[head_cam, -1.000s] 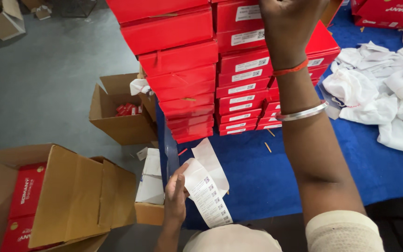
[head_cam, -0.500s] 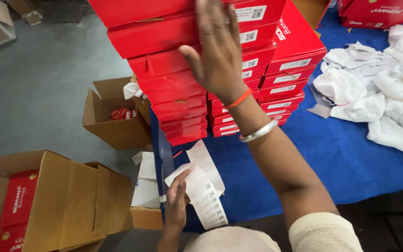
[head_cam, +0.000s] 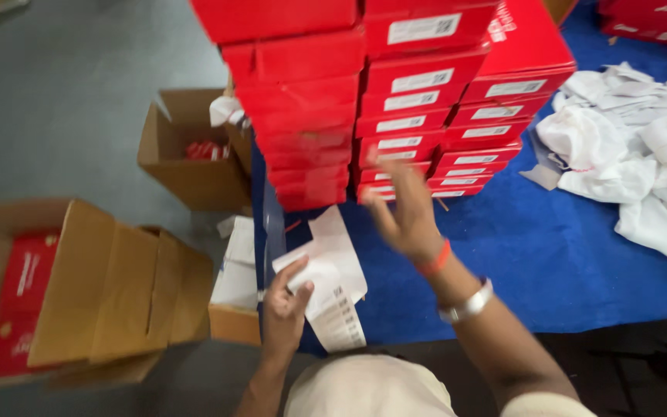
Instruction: The person peels white adhesive labels from a paper backing strip and applies them to the sides of stacked red boxes. They handle the boxes individually, ensuring each one receives a label before moving it or reaching for the next in the stack.
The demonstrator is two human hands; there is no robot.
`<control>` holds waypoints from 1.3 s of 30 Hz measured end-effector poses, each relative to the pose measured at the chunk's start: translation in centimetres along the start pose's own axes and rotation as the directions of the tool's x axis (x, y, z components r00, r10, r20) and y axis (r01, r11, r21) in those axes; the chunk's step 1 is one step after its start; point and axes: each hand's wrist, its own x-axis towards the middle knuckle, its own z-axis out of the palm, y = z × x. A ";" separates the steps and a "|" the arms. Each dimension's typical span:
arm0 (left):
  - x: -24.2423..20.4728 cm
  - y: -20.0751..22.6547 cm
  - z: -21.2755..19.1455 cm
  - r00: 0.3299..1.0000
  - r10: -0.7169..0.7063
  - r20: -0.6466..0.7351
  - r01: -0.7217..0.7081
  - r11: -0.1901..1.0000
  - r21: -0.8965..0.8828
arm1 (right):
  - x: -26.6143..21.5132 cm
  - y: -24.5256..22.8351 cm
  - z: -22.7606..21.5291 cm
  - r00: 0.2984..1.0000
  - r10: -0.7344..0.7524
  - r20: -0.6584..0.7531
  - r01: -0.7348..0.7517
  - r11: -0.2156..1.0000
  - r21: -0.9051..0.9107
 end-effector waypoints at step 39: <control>-12.1 -0.4 -4.6 0.942 -0.008 -0.335 -0.047 0.986 -0.158 | -20.6 -6.2 -6.5 0.519 -0.188 0.834 0.425 0.903 -0.060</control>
